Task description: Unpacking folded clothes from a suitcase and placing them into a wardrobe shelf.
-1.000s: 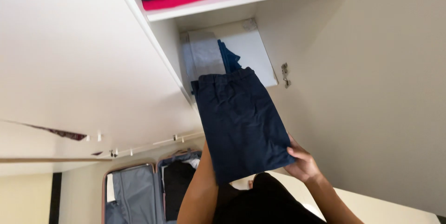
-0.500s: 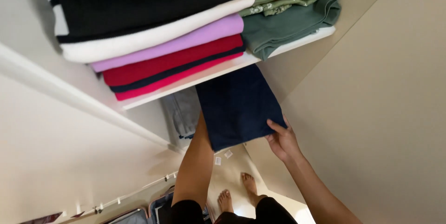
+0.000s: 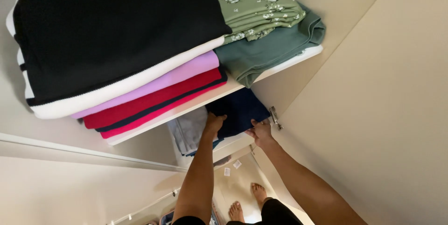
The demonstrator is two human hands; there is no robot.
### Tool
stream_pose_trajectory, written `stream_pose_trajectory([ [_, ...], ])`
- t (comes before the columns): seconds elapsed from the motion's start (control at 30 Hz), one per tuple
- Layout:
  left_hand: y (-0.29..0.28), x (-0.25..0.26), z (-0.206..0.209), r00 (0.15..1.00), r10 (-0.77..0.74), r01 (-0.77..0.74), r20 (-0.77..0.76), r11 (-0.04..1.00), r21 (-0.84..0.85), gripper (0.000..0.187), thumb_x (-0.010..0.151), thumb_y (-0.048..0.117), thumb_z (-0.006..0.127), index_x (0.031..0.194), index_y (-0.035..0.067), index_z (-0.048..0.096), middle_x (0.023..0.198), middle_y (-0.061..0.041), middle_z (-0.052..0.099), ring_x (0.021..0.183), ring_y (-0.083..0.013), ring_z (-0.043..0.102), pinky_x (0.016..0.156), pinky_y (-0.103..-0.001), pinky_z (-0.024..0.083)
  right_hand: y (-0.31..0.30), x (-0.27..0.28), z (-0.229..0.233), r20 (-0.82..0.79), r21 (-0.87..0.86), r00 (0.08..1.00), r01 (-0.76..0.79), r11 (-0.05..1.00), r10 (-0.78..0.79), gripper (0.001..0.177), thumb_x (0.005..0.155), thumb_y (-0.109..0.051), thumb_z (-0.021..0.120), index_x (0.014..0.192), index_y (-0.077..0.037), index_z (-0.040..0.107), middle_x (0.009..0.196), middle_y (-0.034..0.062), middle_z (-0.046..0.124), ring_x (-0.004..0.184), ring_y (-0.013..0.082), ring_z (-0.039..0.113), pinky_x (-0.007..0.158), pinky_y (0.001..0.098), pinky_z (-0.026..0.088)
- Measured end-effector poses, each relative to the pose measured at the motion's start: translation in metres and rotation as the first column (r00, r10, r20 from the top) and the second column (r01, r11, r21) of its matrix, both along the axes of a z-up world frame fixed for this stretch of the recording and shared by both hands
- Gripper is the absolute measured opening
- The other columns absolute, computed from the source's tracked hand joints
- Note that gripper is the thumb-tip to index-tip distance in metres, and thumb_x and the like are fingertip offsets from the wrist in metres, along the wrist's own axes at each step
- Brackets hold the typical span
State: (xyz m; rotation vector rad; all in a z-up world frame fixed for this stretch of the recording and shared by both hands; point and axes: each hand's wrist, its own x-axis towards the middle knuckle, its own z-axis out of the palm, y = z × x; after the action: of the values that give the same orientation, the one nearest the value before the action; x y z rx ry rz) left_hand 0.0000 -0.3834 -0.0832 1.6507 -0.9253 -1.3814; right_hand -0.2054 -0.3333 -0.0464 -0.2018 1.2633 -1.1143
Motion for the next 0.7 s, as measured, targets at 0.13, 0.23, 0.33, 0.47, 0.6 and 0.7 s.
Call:
stream_pose_trajectory([
  [0.13,-0.006,0.003,-0.002,0.985,-0.044,0.046,0.166,0.999,-0.006,0.066,0.083,0.010,0.077,0.139,-0.012,0.051,0.138,-0.029,0.063,0.125,-0.0354,0.062,0.105,-0.036,0.049,0.009,0.006,0.007,-0.059,-0.090,0.998,0.027,0.996,-0.032,0.047,0.099,0.002,0.052,0.140,-0.019,0.045,0.119,0.0125,0.065,0.086,0.0238,0.070,0.074,0.0371,0.064],
  [0.23,-0.001,-0.005,-0.001,0.980,-0.034,0.018,0.198,0.997,0.081,0.069,0.085,0.010,0.077,0.143,-0.009,0.045,0.143,-0.028,0.055,0.129,-0.0356,0.057,0.106,-0.037,0.047,0.014,0.005,-0.014,-0.086,-0.079,0.996,0.023,0.997,-0.029,0.043,0.100,0.004,0.053,0.139,-0.011,0.048,0.119,0.0143,0.065,0.082,0.0243,0.068,0.075,0.0378,0.067],
  [0.33,0.000,-0.004,0.003,0.970,-0.025,0.004,0.243,0.996,0.084,0.068,0.086,0.012,0.078,0.142,-0.009,0.046,0.144,-0.027,0.054,0.130,-0.0361,0.056,0.107,-0.037,0.046,0.007,0.002,-0.022,-0.075,-0.093,0.995,0.052,0.994,-0.059,0.038,0.101,0.004,0.055,0.138,-0.005,0.052,0.119,0.0173,0.067,0.081,0.0239,0.069,0.075,0.0380,0.068],
  [0.47,-0.003,-0.002,-0.006,0.969,0.005,-0.012,0.249,1.000,0.028,0.067,0.085,0.011,0.079,0.141,-0.009,0.049,0.141,-0.027,0.057,0.129,-0.0369,0.058,0.107,-0.037,0.048,0.014,0.007,-0.005,-0.056,-0.060,0.995,0.084,0.995,-0.087,0.045,0.096,0.008,0.050,0.135,-0.014,0.050,0.119,0.0105,0.066,0.084,0.0210,0.075,0.078,0.0385,0.063],
  [0.6,0.005,-0.011,0.001,0.943,0.089,-0.048,0.321,0.990,-0.133,0.071,0.080,0.009,0.081,0.141,-0.007,0.048,0.141,-0.028,0.056,0.129,-0.0405,0.056,0.107,-0.039,0.047,0.009,0.006,-0.004,-0.113,0.047,0.992,0.058,0.997,-0.053,0.041,0.098,0.007,0.056,0.135,-0.010,0.052,0.116,0.0158,0.067,0.079,0.0248,0.071,0.078,0.0386,0.062],
  [0.7,0.022,-0.018,0.028,0.888,0.229,-0.124,0.399,0.954,-0.271,0.079,0.074,0.013,0.086,0.141,-0.004,0.047,0.139,-0.029,0.057,0.131,-0.0434,0.054,0.111,-0.041,0.044,0.005,0.002,-0.019,-0.109,0.000,0.992,0.065,0.998,-0.064,0.042,0.097,0.008,0.057,0.136,-0.005,0.051,0.116,0.0174,0.066,0.079,0.0250,0.071,0.077,0.0372,0.063],
])
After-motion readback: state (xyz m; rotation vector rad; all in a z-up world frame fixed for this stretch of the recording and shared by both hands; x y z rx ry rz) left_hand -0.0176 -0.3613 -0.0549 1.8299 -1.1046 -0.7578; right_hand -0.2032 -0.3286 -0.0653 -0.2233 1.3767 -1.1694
